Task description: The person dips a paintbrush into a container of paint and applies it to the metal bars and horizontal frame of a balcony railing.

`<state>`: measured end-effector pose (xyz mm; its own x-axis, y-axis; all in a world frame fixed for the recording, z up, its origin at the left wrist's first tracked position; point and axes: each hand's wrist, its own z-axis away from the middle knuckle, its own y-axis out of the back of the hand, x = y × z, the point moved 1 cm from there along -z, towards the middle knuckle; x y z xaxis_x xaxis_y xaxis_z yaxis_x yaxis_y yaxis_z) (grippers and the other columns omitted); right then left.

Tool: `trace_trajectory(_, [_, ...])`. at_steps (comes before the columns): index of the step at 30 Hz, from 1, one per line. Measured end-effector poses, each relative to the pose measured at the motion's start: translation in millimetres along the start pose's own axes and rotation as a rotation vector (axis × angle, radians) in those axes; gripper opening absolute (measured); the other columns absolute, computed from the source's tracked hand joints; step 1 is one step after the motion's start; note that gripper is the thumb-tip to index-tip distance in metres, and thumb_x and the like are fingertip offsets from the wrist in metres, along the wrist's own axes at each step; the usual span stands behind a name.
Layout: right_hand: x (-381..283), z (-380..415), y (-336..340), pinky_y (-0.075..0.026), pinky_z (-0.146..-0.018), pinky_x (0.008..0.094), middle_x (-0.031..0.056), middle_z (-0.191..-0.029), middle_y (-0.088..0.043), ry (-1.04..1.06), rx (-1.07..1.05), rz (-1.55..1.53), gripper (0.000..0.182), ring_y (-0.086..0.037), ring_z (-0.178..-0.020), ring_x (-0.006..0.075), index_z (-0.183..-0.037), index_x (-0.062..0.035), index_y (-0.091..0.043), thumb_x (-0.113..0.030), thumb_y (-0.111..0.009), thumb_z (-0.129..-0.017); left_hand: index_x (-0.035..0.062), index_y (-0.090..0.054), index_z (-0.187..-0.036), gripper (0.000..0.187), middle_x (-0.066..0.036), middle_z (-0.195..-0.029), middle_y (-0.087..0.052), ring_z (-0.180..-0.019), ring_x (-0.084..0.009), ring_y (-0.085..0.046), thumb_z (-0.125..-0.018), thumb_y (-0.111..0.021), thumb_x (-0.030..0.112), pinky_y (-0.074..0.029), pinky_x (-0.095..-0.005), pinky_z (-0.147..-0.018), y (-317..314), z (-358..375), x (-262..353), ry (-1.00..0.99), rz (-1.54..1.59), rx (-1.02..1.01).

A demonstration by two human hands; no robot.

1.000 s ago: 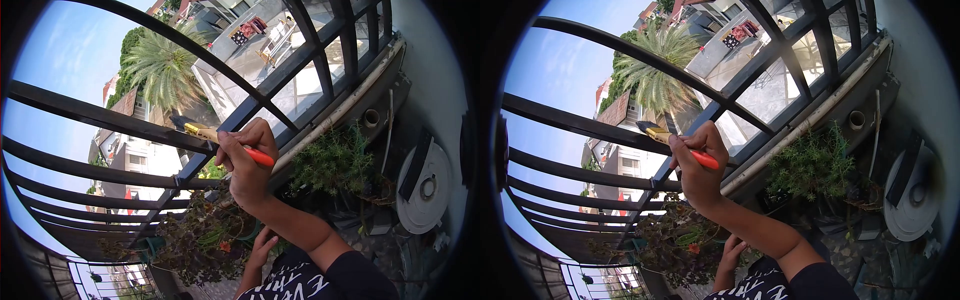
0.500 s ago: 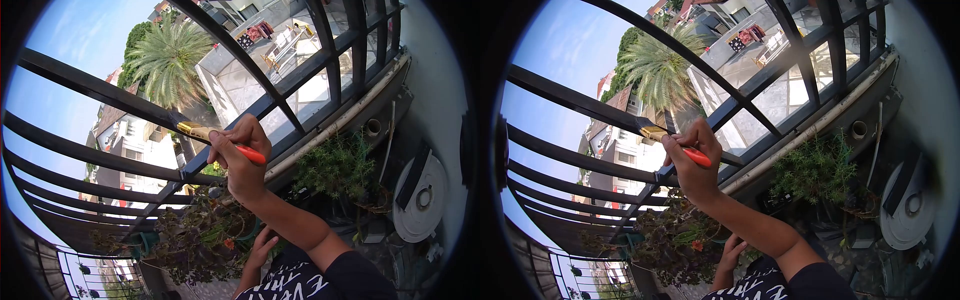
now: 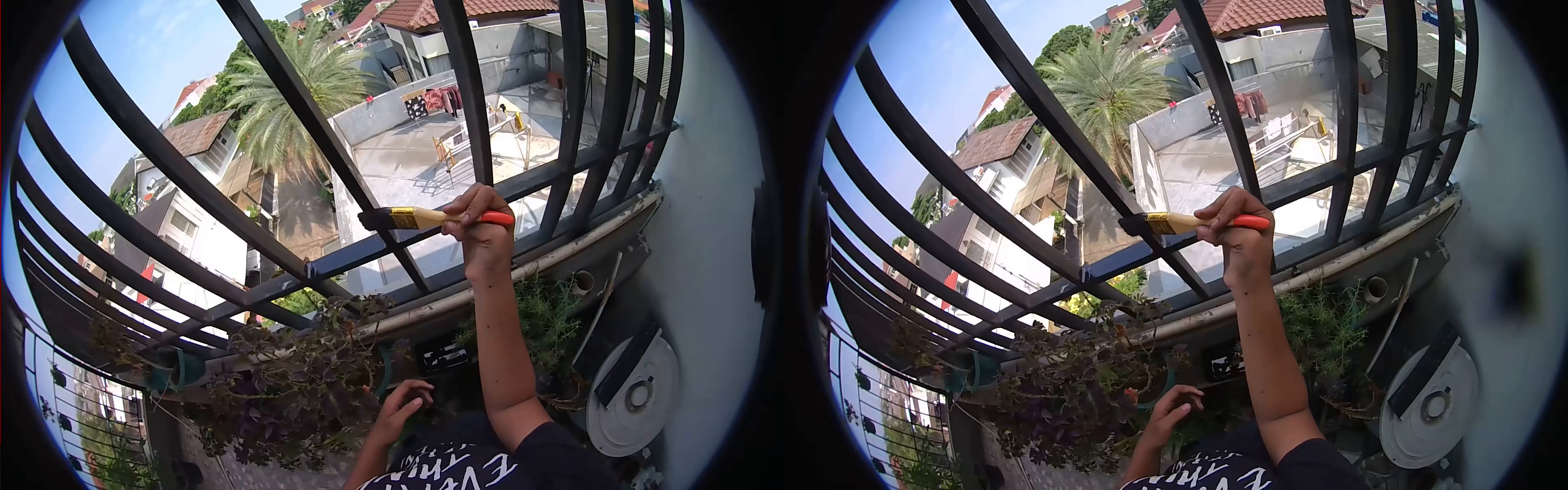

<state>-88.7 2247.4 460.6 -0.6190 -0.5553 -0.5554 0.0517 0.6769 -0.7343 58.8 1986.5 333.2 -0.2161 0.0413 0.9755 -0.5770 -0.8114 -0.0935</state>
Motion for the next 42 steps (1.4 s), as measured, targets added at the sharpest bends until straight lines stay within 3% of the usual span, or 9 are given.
trace_trajectory(5, [-15,-30,-28,-0.052,-0.060,0.0307,0.0148,-0.080,-0.056,0.124,-0.059,-0.136,0.026,-0.059,-0.070,0.0217,-0.071,-0.0006,-0.051,0.022,-0.056,-0.060,0.0006,-0.054,-0.118,0.032,-0.008,-0.099,-0.060,-0.098,-0.0151,-0.055,-0.090,-0.052,0.017,-0.040,-0.0290,-0.090,-2,4,1,0.005,0.016,-0.003])
trace_trajectory(9, [-18,-30,-30,-0.051,-0.054,0.0287,0.0121,-0.077,-0.056,0.081,-0.028,-0.076,0.025,-0.060,-0.068,0.0214,-0.069,-0.0009,-0.051,0.022,-0.053,-0.060,0.0022,-0.055,-0.118,0.029,-0.006,-0.097,-0.060,-0.094,-0.0123,-0.055,-0.092,-0.052,0.014,-0.042,-0.0263,-0.084,-1,5,-3,-0.038,0.016,-0.006])
trace_trajectory(16, [-15,-5,-16,-0.047,-0.044,0.0249,0.0102,-0.072,-0.057,0.019,0.180,-0.048,0.024,-0.059,-0.054,0.0178,-0.069,-0.0035,-0.052,0.018,-0.062,-0.064,0.0007,-0.056,-0.117,0.029,-0.006,-0.097,-0.060,-0.095,-0.0136,-0.056,-0.092,-0.053,0.013,-0.042,-0.0269,-0.086,2,12,-11,-0.041,0.033,0.033])
trace_trajectory(21, [-18,4,-29,-0.041,-0.039,0.0208,0.0066,-0.071,-0.057,0.206,0.247,-0.306,0.032,-0.063,-0.054,0.0158,-0.082,-0.0102,-0.040,0.001,-0.069,-0.083,-0.0008,-0.056,-0.117,0.029,-0.007,-0.097,-0.060,-0.096,-0.0155,-0.057,-0.091,-0.053,0.013,-0.042,-0.0281,-0.089,-1,15,-9,0.005,0.025,0.052])
trace_trajectory(26, [21,12,-47,-0.043,-0.038,0.0237,0.0032,-0.066,-0.050,-0.029,0.252,-0.408,0.032,-0.064,-0.053,0.0187,-0.080,-0.0108,-0.039,0.004,-0.067,-0.084,-0.0004,-0.055,-0.118,0.030,-0.007,-0.097,-0.060,-0.096,-0.0155,-0.057,-0.092,-0.053,0.013,-0.042,-0.0288,-0.089,-9,5,-1,0.093,-0.008,0.028])
trace_trajectory(30, [16,16,-22,-0.038,-0.034,0.0254,0.0017,-0.064,-0.045,-0.036,0.225,-0.506,0.034,-0.060,-0.047,0.0185,-0.075,-0.0109,-0.034,0.005,-0.062,-0.085,0.0001,-0.055,-0.117,0.035,-0.008,-0.095,-0.062,-0.093,-0.0154,-0.057,-0.089,-0.054,0.020,-0.042,-0.0287,-0.083,-14,-5,8,0.136,-0.076,0.073])
trace_trajectory(34, [7,4,-27,-0.036,-0.034,0.0242,0.0017,-0.063,-0.043,0.092,0.377,-0.449,0.034,-0.059,-0.045,0.0176,-0.075,-0.0108,-0.033,0.004,-0.062,-0.086,-0.0001,-0.054,-0.119,0.030,-0.007,-0.098,-0.060,-0.097,-0.0151,-0.056,-0.093,-0.051,0.015,-0.040,-0.0294,-0.088,-9,-11,1,0.154,-0.044,0.030])
trace_trajectory(38, [15,3,-43,-0.035,-0.034,0.0233,0.0032,-0.058,-0.050,-0.083,0.288,-0.404,0.032,-0.061,-0.045,0.0164,-0.075,-0.0101,-0.037,0.002,-0.064,-0.085,0.0000,-0.053,-0.120,0.031,-0.007,-0.098,-0.060,-0.097,-0.0150,-0.056,-0.093,-0.051,0.015,-0.040,-0.0290,-0.087,-12,-18,-2,0.168,-0.057,0.018])
trace_trajectory(42, [5,3,-37,-0.031,-0.032,0.0233,0.0014,-0.055,-0.046,-0.145,0.364,-0.252,0.034,-0.058,-0.041,0.0156,-0.071,-0.0107,-0.035,0.004,-0.063,-0.084,-0.0002,-0.053,-0.120,0.031,-0.007,-0.098,-0.060,-0.097,-0.0153,-0.056,-0.094,-0.051,0.015,-0.040,-0.0288,-0.087,-19,-23,-1,0.163,-0.046,0.003])
